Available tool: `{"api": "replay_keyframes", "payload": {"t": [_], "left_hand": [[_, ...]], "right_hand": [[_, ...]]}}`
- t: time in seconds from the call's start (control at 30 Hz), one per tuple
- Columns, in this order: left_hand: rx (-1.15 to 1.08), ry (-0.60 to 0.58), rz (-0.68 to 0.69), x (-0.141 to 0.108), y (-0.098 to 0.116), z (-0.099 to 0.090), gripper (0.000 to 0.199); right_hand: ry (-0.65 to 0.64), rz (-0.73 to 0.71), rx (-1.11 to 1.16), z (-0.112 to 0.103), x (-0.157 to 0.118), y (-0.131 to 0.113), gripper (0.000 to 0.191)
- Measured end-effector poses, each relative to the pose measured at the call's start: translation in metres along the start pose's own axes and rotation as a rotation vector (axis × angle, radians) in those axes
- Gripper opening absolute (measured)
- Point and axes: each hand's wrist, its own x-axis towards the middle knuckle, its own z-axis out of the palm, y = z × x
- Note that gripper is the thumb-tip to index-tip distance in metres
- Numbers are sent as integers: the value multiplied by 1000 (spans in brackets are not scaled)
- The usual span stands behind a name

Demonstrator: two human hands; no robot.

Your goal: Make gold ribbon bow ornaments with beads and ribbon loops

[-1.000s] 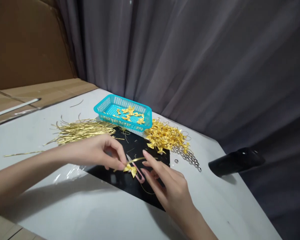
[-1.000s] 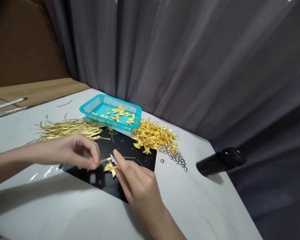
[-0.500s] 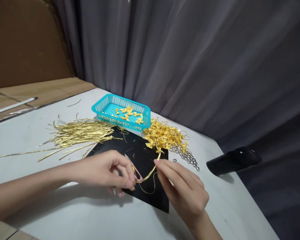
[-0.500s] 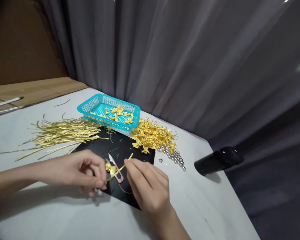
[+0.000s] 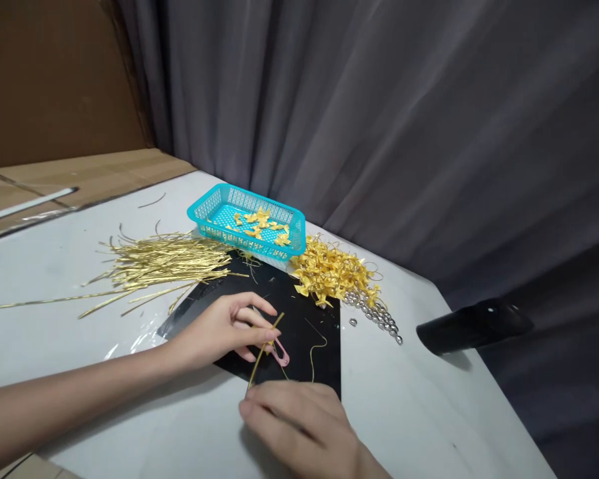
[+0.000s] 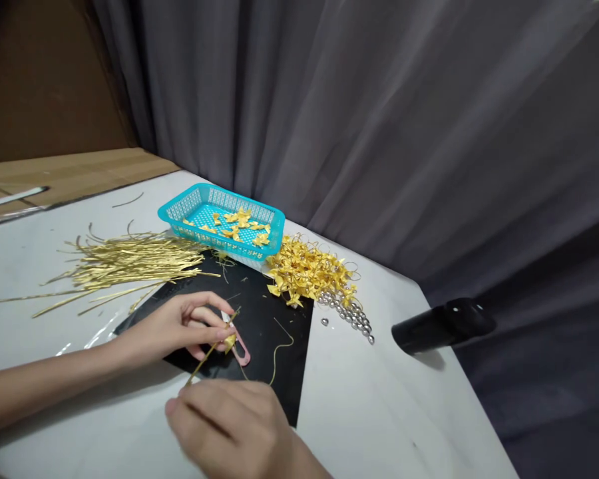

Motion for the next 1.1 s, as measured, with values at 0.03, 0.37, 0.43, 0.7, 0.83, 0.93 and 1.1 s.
{"api": "replay_keyframes", "payload": {"t": [0.03, 0.37, 0.43, 0.7, 0.83, 0.93, 1.1], "left_hand": [[-6, -13, -14, 0, -1, 0, 40], [38, -81, -15, -1, -6, 0, 33], [43, -79, -10, -1, -7, 0, 33], [54, -68, -1, 1, -9, 1, 31], [50, -53, -3, 0, -7, 3, 30], [47, -48, -13, -1, -6, 4, 29], [41, -49, -7, -2, -6, 4, 30]], "right_hand": [[65, 55, 56, 1, 0, 1, 24], [526, 1095, 849, 12, -2, 39, 18], [524, 1189, 970, 13, -2, 43, 23], [515, 1227, 976, 17, -1, 40, 28], [492, 1191, 897, 18, -1, 37, 27], [489, 1177, 855, 18, 0, 36, 28], [451, 1165, 822, 15, 2, 35, 28]]}}
